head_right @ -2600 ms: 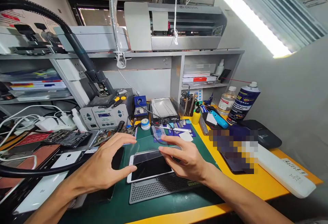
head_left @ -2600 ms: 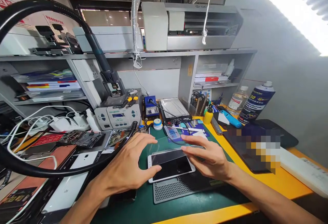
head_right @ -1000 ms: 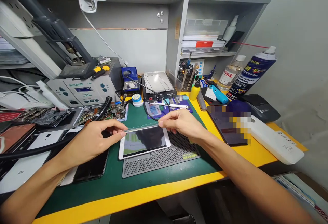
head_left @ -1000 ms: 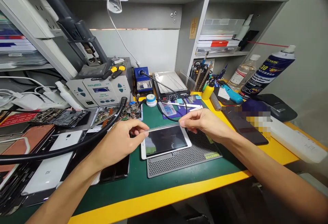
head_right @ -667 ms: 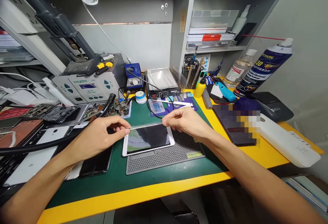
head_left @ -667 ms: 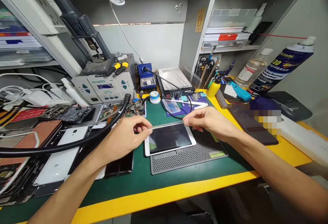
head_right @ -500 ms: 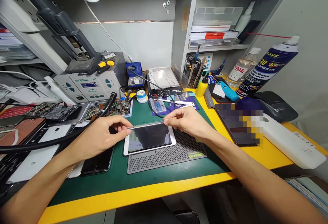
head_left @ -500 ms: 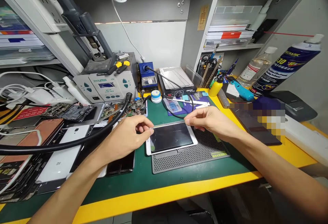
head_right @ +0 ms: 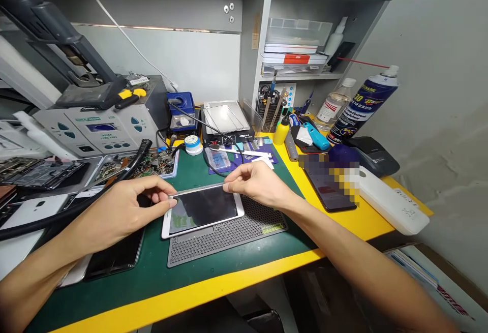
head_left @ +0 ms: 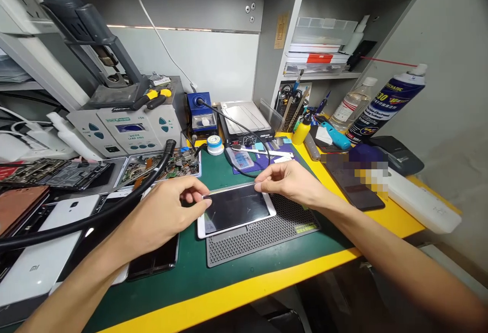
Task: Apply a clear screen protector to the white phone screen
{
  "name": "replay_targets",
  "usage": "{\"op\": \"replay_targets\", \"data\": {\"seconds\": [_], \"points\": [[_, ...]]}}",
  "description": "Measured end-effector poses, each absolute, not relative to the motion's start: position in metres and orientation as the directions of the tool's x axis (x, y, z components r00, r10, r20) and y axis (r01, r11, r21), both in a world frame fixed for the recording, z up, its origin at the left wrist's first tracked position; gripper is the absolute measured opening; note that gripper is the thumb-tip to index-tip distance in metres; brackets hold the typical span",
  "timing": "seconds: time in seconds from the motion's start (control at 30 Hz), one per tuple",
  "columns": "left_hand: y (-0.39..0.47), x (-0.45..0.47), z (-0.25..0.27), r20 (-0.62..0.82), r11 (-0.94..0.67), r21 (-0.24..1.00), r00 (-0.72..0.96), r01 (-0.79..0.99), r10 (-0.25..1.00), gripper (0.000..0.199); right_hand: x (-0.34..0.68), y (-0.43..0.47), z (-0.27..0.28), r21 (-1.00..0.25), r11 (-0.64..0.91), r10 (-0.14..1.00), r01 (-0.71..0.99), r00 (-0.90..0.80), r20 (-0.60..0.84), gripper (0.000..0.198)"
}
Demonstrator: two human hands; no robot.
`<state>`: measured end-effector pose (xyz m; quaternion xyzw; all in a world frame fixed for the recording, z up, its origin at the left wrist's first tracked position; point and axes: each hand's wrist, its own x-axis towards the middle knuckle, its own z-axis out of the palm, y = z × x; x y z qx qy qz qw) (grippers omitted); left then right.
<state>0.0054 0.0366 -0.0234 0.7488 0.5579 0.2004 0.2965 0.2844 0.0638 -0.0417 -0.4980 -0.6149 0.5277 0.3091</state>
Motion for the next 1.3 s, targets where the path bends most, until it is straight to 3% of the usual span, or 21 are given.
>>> {"op": "replay_targets", "data": {"seconds": [0.73, 1.3], "points": [[0.035, 0.009, -0.032, 0.083, -0.305, 0.569, 0.316, 0.763, 0.945, 0.025, 0.284, 0.061, -0.043, -0.920, 0.034, 0.946, 0.390, -0.309, -0.096, 0.021], [0.035, 0.008, -0.035, 0.082, -0.306, 0.557, 0.316, 0.772, 0.945, 0.024, 0.285, 0.062, -0.046, -0.906, 0.052, 0.946, 0.420, -0.310, -0.089, 0.019]]}}
